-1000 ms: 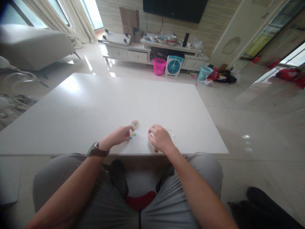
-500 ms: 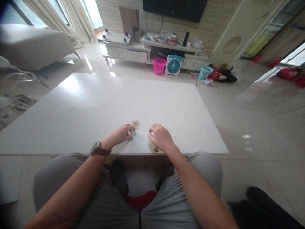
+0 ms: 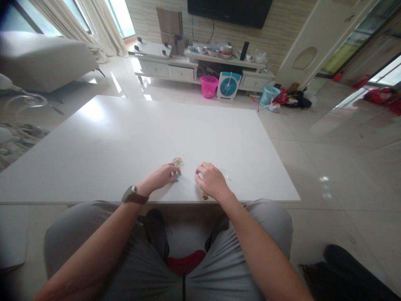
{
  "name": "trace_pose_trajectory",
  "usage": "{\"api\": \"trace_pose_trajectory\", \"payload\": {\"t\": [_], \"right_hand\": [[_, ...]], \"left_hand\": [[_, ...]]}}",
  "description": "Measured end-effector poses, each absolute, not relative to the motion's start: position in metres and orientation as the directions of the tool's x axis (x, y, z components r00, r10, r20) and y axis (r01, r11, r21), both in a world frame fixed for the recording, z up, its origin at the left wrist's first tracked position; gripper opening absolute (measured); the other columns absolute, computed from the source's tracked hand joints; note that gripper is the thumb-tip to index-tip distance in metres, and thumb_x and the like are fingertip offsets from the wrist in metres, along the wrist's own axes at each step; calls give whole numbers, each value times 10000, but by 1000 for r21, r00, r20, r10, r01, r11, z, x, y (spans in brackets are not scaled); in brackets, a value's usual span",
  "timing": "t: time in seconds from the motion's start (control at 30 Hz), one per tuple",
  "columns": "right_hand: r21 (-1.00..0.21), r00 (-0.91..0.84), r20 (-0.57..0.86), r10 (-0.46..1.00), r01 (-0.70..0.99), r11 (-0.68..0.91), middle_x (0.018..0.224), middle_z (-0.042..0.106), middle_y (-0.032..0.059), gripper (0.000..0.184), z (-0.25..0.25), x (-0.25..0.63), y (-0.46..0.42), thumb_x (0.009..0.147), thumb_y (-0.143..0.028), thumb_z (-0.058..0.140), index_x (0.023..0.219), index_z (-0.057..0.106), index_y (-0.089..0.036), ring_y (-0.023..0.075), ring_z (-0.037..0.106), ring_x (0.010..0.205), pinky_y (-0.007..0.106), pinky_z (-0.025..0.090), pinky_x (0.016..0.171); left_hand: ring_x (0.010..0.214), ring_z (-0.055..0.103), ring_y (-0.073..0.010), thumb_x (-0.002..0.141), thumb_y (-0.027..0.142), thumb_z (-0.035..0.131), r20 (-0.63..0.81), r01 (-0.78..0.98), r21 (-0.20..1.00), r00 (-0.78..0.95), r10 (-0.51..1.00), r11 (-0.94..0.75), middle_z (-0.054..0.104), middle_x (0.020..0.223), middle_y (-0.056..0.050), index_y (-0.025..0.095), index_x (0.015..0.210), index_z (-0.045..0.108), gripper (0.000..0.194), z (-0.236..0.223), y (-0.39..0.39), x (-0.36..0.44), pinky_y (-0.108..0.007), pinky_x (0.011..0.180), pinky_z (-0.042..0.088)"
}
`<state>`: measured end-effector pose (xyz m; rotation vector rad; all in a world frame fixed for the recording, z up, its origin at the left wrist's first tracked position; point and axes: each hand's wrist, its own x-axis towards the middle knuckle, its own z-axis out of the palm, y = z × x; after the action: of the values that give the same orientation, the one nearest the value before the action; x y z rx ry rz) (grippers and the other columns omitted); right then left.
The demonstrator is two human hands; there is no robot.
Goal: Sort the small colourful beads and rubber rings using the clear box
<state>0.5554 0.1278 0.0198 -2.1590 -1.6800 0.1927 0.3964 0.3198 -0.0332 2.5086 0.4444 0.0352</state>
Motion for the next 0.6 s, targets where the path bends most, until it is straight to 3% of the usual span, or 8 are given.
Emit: {"api": "trace_pose_trajectory", "payload": {"t": [0.3, 0.6], "right_hand": [[-359, 279, 114, 954, 907, -222, 976, 651, 60, 123, 20, 561, 128, 951, -219, 569, 923, 687, -200, 205, 586, 984, 306, 438, 883], [-210, 372, 29, 928, 910, -358, 999, 672, 76, 161, 21, 589, 120, 949, -221, 562, 954, 719, -192, 220, 582, 1026, 317, 437, 894]], "left_hand": [[754, 610, -187, 783, 160, 720, -23, 284, 586, 942, 334, -759, 670, 867, -58, 169, 915, 741, 134, -35, 319, 402, -313, 757, 506], [879, 572, -203, 795, 147, 718, 122, 176, 639, 938, 325, -749, 591, 893, -56, 167, 842, 684, 62, -40, 311, 413, -342, 823, 494]]}}
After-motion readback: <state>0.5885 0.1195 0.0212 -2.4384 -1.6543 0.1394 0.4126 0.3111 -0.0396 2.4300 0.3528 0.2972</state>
